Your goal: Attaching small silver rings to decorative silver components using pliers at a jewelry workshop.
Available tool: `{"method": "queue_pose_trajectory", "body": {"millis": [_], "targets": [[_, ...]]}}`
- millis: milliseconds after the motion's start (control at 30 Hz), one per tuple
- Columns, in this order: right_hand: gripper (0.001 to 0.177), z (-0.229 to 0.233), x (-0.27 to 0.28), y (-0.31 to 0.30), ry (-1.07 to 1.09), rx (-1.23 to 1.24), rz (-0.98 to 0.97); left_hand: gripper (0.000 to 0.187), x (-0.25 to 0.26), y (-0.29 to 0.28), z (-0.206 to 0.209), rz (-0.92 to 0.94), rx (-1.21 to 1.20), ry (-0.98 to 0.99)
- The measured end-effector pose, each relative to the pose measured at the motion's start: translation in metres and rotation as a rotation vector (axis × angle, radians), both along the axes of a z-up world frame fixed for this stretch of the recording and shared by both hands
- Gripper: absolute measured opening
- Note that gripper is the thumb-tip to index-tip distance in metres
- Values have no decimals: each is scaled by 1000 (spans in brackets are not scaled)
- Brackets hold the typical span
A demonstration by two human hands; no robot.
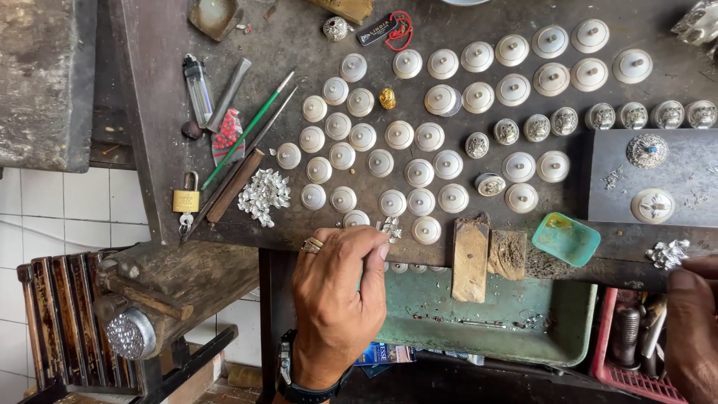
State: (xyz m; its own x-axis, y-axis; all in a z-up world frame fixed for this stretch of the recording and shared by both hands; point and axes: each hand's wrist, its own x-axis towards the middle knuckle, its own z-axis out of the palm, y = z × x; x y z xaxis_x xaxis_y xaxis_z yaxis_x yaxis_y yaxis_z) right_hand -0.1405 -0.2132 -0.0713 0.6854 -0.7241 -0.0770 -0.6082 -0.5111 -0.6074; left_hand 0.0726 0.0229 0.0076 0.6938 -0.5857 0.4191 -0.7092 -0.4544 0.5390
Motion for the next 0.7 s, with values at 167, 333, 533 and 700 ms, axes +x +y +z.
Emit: {"method": "queue_pose_trajectory", "body": {"millis": [167, 333, 533, 700], "targets": [[16, 36, 19, 18, 77, 25, -96, 4, -6, -6, -2, -30, -40, 18], [17, 35, 17, 15, 149, 10, -107, 5, -7, -9, -2, -25, -29, 28], [11, 34, 18, 15, 69, 38, -88, 5, -5, -6, -2, -23, -84, 35], [16, 49, 28, 23, 130, 61, -151, 7, -8, -6, 6, -11, -191, 204]]}}
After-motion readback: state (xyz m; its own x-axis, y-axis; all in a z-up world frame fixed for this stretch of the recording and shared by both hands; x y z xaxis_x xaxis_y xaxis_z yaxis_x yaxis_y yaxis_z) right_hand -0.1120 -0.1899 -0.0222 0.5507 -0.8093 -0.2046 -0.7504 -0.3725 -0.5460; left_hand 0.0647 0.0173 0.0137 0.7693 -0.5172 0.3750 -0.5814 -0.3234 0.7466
